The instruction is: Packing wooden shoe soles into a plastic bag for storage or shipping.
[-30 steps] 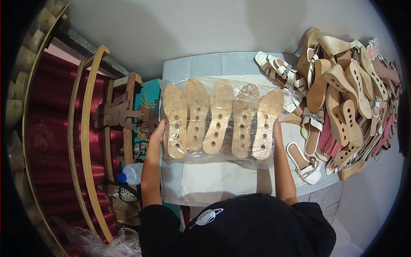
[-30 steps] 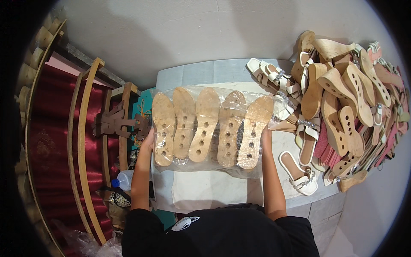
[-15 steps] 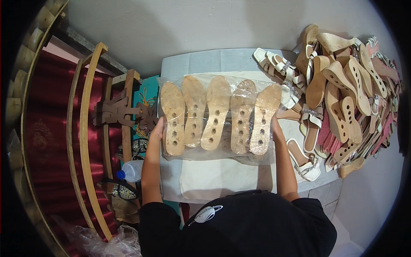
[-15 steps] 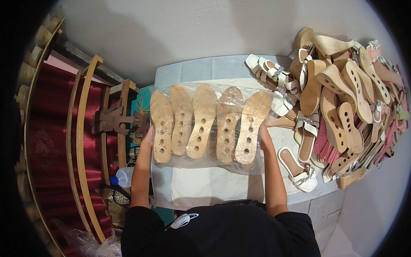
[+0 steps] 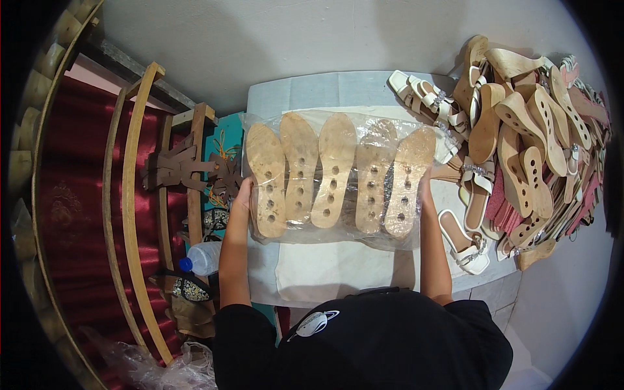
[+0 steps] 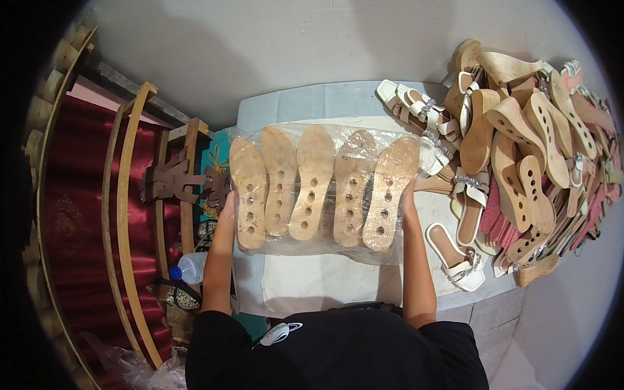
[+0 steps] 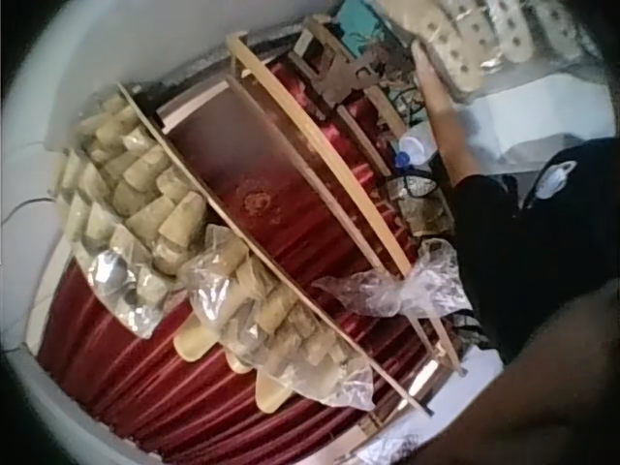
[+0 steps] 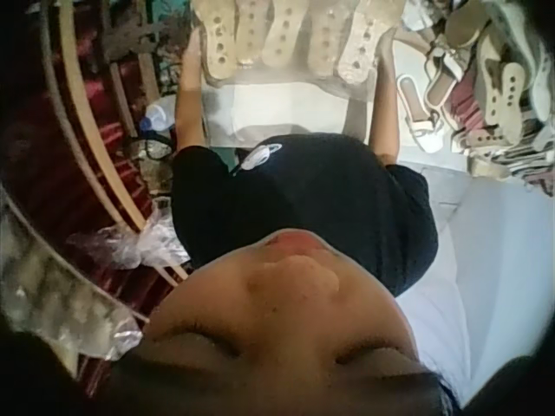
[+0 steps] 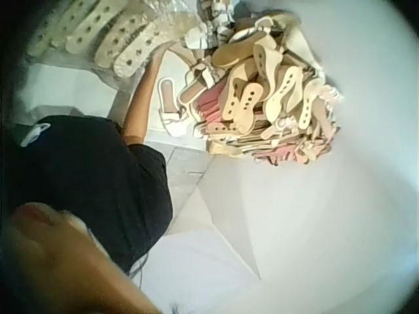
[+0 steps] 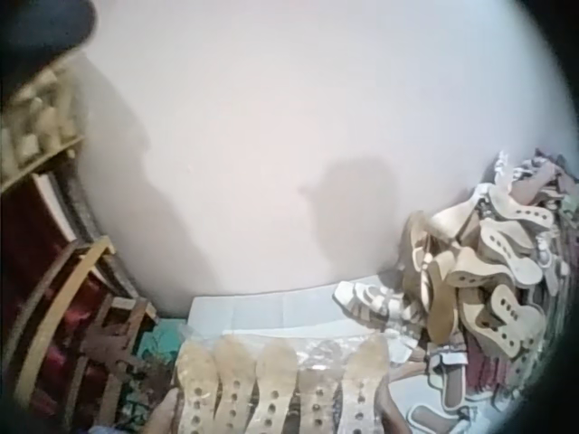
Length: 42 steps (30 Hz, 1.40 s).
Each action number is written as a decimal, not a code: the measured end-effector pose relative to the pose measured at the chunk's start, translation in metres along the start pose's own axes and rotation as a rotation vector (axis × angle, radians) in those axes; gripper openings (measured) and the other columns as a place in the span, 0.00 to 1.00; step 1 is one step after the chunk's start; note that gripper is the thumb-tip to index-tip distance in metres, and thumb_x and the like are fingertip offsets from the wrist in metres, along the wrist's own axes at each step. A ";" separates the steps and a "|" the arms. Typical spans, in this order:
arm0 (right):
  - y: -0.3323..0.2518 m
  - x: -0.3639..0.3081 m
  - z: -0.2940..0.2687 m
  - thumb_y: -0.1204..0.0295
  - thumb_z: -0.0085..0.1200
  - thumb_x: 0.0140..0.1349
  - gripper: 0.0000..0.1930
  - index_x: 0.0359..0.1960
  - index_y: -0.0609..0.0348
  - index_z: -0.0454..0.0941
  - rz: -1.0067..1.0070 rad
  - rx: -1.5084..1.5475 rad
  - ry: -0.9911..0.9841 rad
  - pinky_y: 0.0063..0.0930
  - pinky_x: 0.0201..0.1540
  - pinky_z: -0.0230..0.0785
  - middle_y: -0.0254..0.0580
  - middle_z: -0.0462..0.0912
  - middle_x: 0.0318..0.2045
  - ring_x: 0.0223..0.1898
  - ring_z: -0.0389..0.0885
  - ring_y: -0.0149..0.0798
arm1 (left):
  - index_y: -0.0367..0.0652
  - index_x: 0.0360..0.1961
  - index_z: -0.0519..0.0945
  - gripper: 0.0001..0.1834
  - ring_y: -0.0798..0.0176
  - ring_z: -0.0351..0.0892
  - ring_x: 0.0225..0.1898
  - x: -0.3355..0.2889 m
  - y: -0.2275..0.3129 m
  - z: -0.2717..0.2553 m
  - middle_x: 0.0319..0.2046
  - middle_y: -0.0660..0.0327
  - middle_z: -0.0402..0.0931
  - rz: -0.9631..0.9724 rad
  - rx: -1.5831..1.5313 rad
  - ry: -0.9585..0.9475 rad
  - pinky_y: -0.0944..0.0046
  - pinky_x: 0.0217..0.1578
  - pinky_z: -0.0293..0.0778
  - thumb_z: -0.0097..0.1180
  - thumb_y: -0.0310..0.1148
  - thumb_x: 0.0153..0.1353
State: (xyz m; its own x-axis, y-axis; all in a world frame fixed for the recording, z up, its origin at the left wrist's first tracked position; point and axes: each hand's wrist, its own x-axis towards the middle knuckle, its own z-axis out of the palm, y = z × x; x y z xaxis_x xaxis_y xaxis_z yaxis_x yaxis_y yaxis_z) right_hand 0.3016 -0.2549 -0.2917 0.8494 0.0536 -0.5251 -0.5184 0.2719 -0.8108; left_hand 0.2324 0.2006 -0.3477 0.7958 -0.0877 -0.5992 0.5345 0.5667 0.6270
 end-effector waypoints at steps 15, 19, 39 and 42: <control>-0.019 -0.027 0.041 0.39 0.31 0.58 0.38 0.58 0.60 0.58 0.006 0.026 -0.054 0.29 0.46 0.67 0.45 0.72 0.47 0.46 0.73 0.38 | 0.38 0.48 0.71 0.23 0.56 0.77 0.38 -0.008 -0.001 -0.013 0.41 0.55 0.76 0.214 0.029 0.047 0.59 0.40 0.74 0.41 0.45 0.59; 0.006 -0.006 0.026 0.39 0.29 0.59 0.37 0.57 0.59 0.59 -0.065 0.170 -0.076 0.27 0.43 0.70 0.44 0.73 0.45 0.44 0.75 0.37 | 0.39 0.47 0.73 0.22 0.57 0.76 0.39 -0.015 0.006 -0.007 0.42 0.54 0.76 0.028 -0.043 0.132 0.60 0.40 0.72 0.43 0.44 0.59; 0.011 0.001 0.002 0.41 0.25 0.61 0.39 0.62 0.64 0.48 -0.103 -0.180 -0.288 0.29 0.60 0.48 0.46 0.57 0.60 0.60 0.57 0.40 | 0.39 0.39 0.71 0.09 0.78 0.67 0.30 -0.131 -0.230 0.290 0.30 0.66 0.71 0.712 0.471 0.352 0.77 0.28 0.63 0.52 0.29 0.57; 0.011 -0.006 0.010 0.40 0.28 0.60 0.42 0.58 0.72 0.55 -0.154 -0.332 -0.197 0.28 0.58 0.51 0.55 0.60 0.57 0.58 0.60 0.41 | 0.38 0.43 0.69 0.13 0.71 0.71 0.36 -0.121 -0.245 0.291 0.35 0.63 0.71 0.456 0.285 0.325 0.73 0.37 0.69 0.51 0.32 0.58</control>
State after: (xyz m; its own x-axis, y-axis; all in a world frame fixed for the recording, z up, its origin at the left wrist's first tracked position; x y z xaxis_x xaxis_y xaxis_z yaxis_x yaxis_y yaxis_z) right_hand 0.2922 -0.2425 -0.2950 0.9055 0.2283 -0.3577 -0.3604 -0.0315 -0.9323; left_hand 0.0880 -0.1659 -0.2835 0.8582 0.3906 -0.3329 0.2522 0.2439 0.9364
